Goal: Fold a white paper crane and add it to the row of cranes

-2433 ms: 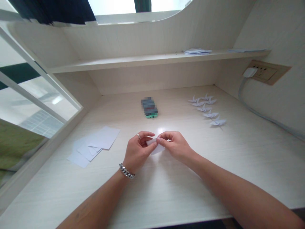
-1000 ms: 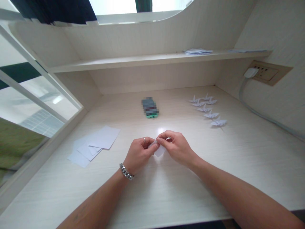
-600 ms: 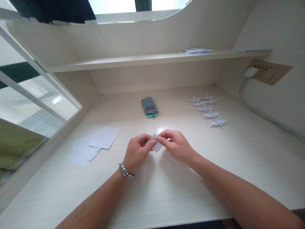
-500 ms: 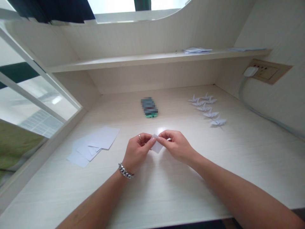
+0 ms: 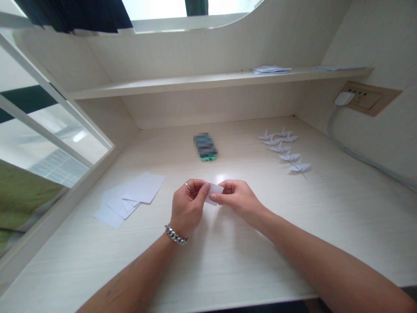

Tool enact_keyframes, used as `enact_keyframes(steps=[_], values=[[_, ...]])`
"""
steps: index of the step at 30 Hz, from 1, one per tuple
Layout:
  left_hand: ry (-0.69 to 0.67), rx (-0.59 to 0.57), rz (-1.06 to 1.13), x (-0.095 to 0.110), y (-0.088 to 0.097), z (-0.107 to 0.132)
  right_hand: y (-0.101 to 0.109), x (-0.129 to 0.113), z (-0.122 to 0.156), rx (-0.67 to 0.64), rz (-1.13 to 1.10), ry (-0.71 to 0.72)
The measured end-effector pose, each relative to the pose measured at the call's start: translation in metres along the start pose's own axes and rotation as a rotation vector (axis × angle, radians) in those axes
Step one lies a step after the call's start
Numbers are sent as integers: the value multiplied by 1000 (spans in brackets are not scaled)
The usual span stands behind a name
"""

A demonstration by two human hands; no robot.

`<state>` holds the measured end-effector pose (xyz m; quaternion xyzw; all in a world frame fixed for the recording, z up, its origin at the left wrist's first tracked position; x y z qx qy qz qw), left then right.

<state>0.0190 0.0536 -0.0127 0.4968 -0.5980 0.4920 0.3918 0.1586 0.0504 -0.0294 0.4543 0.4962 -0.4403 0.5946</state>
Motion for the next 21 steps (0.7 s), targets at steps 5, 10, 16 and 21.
enact_keyframes(steps=[5,10,16,21], values=[[-1,55,43,-1,-1,0,1,-1,2,96,-80,-24],[2,123,64,0,-1,-1,3,-1,2,190,-85,-28],[-9,125,43,3,-2,0,1,5,-1,204,-74,-37],[25,86,31,-1,-5,2,-1,3,-2,165,-64,22]])
Point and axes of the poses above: each hand's wrist, its own z-axis away from the middle knuckle, its own y-axis out of the back of the hand, x = y × z, the point moved 6 cm from there along -z, towards the middle knuckle, and after that the axes turned 15 degrees about z, right-handed, at the moved point
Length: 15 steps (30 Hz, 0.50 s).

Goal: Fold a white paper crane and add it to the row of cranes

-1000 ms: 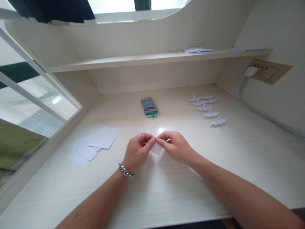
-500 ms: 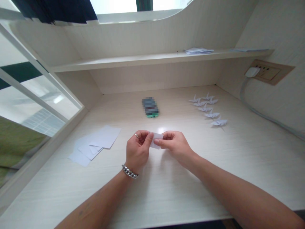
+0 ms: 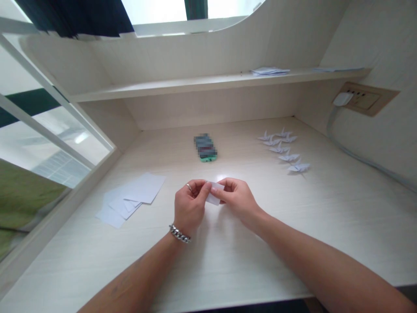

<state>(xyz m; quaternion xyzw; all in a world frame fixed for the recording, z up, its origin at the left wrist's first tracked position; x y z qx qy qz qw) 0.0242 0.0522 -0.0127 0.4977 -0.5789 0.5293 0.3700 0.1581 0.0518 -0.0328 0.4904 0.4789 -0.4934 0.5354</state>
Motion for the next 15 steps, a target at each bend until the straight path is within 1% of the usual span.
enact_keyframes(steps=[4,10,15], values=[[5,9,5,-2,-1,-2,1,0,0,35,-32,6],[-8,32,-11,-2,2,-4,1,3,-1,25,-69,-4],[-4,46,-4,3,-1,-1,5,0,4,112,-77,-53]])
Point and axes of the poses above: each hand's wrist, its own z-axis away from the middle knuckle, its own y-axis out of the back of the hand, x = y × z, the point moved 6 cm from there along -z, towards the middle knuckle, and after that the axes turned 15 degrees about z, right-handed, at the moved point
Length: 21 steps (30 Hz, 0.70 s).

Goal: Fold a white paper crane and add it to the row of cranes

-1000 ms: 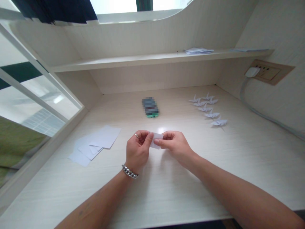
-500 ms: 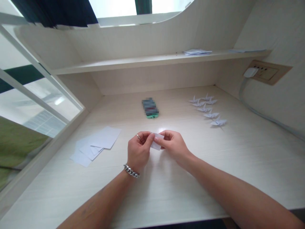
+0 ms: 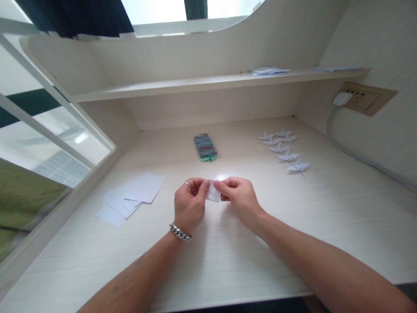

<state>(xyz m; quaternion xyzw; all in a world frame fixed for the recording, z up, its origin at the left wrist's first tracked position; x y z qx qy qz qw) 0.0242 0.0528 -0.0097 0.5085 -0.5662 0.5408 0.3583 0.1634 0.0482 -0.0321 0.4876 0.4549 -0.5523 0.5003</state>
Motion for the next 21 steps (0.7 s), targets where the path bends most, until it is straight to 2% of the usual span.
enact_keyframes(steps=[4,10,15,21], values=[[-6,-4,8,1,-1,0,2,-4,2,24,-24,-15],[-41,71,6,1,13,-6,17,-7,-4,109,46,50],[-50,21,-17,2,7,-3,-5,0,-4,-172,187,104],[-33,35,-15,3,5,-3,-6,0,-1,-100,339,126]])
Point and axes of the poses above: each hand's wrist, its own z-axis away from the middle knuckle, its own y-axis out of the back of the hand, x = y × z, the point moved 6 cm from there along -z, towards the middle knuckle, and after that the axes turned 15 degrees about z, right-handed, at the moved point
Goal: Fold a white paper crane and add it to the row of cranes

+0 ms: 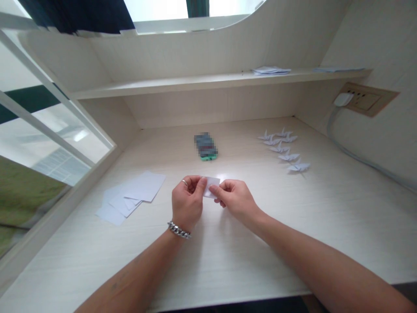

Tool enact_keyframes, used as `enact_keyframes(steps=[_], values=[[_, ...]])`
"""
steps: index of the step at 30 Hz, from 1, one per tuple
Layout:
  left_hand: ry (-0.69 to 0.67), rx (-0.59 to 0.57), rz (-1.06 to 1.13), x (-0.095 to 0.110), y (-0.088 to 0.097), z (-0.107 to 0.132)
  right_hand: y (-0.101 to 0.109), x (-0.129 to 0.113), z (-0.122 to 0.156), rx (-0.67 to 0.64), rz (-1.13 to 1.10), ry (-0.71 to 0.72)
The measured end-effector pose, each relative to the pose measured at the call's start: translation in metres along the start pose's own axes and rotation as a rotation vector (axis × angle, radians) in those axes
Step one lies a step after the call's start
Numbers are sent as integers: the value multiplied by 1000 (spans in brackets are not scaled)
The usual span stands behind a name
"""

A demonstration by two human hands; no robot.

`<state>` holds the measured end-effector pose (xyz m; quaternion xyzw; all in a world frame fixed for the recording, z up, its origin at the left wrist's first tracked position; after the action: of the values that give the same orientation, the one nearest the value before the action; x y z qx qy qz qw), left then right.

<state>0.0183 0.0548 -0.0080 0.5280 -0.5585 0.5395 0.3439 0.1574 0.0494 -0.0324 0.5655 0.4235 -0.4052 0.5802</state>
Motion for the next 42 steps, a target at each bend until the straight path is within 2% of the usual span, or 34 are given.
enact_keyframes(steps=[3,8,16,23,27,31,35,42], values=[[-1,18,4,0,3,-2,0,-1,1,-35,69,15],[0,30,0,0,6,-2,-7,-4,3,-166,65,84],[43,51,92,-7,6,-4,-1,-13,6,-105,208,124],[12,38,89,-2,9,-5,2,-7,2,-160,87,92],[51,-76,40,-2,1,0,10,-6,-2,-97,-47,90],[17,-138,-14,0,-2,3,16,-10,-1,-50,41,128],[10,-203,-89,1,-4,4,15,-13,1,-58,79,171],[77,-224,-2,0,-7,5,17,-13,1,-8,103,194]])
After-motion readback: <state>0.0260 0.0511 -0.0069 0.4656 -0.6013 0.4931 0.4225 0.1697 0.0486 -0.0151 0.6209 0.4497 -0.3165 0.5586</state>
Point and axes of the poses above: each hand's wrist, its own z-axis away from the middle knuckle, its own y-axis out of the back of the hand, x = y × z, the point moved 6 cm from there along -z, towards the middle knuckle, and after that the axes turned 15 degrees about z, right-handed, at the moved point
